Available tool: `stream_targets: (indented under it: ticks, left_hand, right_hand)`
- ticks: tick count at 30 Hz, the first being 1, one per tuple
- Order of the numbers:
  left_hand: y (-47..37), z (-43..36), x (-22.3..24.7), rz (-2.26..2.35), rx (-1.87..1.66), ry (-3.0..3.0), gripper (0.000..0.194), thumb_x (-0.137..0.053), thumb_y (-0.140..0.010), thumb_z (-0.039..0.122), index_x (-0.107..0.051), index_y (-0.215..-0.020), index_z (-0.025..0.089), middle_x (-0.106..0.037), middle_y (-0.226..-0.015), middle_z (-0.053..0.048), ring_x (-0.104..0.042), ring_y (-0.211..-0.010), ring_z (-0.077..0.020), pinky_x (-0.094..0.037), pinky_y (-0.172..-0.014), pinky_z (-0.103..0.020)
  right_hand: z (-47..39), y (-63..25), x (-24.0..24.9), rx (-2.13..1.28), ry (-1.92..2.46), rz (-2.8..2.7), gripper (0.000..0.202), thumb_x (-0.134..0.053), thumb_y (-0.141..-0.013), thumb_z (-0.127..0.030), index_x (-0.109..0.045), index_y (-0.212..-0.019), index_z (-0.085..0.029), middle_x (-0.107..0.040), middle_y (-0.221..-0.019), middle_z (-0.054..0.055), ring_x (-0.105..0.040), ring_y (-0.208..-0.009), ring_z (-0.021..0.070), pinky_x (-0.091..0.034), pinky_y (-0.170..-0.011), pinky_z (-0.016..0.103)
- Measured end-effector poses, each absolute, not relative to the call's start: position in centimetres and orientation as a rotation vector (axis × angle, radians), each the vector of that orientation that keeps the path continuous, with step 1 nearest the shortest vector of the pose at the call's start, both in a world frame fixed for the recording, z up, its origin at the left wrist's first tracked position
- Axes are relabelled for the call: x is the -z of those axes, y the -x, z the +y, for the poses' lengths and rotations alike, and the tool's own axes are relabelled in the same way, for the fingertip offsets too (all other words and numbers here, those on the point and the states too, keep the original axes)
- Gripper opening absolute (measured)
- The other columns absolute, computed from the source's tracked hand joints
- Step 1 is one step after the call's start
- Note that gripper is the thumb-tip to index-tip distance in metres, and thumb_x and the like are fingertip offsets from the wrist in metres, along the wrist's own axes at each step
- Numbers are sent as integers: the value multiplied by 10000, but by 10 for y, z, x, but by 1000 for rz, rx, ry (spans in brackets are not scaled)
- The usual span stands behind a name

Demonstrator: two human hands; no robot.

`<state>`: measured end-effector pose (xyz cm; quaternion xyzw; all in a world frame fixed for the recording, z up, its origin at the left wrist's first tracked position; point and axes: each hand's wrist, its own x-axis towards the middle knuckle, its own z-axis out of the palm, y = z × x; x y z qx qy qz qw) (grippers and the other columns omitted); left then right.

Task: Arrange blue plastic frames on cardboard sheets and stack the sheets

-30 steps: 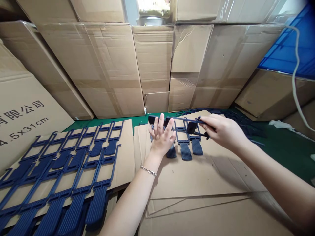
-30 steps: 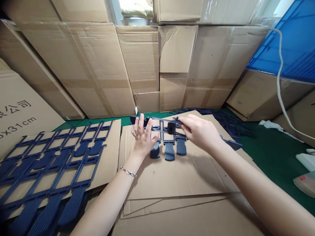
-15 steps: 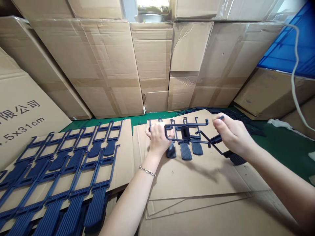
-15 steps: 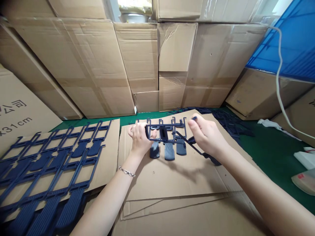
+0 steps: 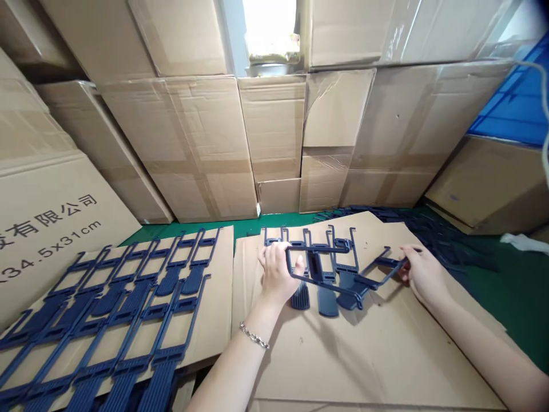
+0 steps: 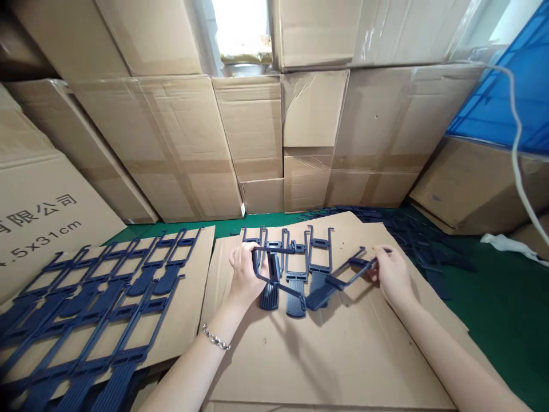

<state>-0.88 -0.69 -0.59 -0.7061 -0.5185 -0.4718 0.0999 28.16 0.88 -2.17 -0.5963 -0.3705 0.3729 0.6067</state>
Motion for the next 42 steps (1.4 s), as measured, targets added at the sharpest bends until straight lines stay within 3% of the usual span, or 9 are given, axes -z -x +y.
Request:
stream_targets:
  ticks: [2,9,16,25,34,37,38,40,42]
  left_hand:
    - [9,-6,7,-1532,1397,2080,209,-431,-760,196,-418,-969,180,-526,-896,-88,-481,-888,-230,-294,-878,-413]
    - [10,-4,5,-1563,1418,2095,208,-431,-760,192,-419,-968,179,-522,-892,-85,-474,-881,-230,-311,-868,-410]
    - [8,-5,6,-1531,1435,2123,189,-428,-762,186,-422,-951,183,-522,-894,-80,-478,-888,-225,-319,-861,-397]
    - [7,-8,5,-1336,1498,2169,162,-445,-760,178,-441,-922,165,-535,-855,-72,-495,-843,-211,-286,-875,-421]
    - [-4,-36,-40,-1343,1653,2311,145,-466,-741,210,-514,-869,162,-580,-832,-58,-520,-812,-196,-306,-881,-404]
    - [-12,-80,-66,-1478,1871,2425,194,-338,-862,285,-478,-921,165,-506,-681,-11,-478,-606,-125,-406,-640,-275]
    - [-16,-98,-72,-1594,2236,2540,217,-330,-876,333,-467,-922,172,-452,-647,4,-447,-588,-114,-401,-608,-252]
    - [-22,-138,-76,-1700,2931,2589,242,-371,-862,394,-443,-939,176,-399,-637,18,-433,-607,-103,-418,-677,-265]
    - [-25,-174,-69,-1725,3224,2710,324,-448,-824,459,-449,-970,169,-390,-631,23,-418,-595,-92,-418,-683,-272]
  right_hand:
    - [6,-277,24,-872,1382,-833,273,-562,-677,-416,-477,-820,-199,-386,-468,-50,-347,-314,83,-199,-247,171]
    - [3,-285,13,-1002,1247,-710,312,-590,-628,-418,-414,-775,-208,-391,-520,-56,-306,-352,59,-218,-269,164]
    - [6,-297,11,-1192,1122,-588,206,-577,-702,-325,-491,-850,-209,-325,-513,-62,-262,-349,53,-228,-285,167]
    - [17,-294,22,-1045,1311,-824,493,-561,-705,-497,-508,-1071,-170,-285,-511,-78,-195,-319,21,-131,-280,153]
    - [17,-287,15,-1033,1401,-916,349,-455,-797,-383,-480,-1090,-195,-331,-505,-76,-232,-303,23,-140,-283,141]
    - [19,-288,7,-1123,1468,-958,286,-448,-811,-327,-498,-1040,-164,-289,-476,-82,-225,-294,24,-128,-286,134]
    - [20,-289,3,-1136,1497,-967,265,-453,-810,-313,-500,-1015,-151,-282,-471,-83,-229,-293,24,-130,-285,132]
    - [20,-291,-4,-1127,1552,-986,237,-458,-808,-283,-494,-990,-135,-299,-479,-76,-255,-301,27,-140,-285,129]
    - [15,-292,-11,-1082,1597,-995,265,-440,-812,-253,-465,-1045,-130,-347,-523,-59,-290,-325,28,-165,-291,126]
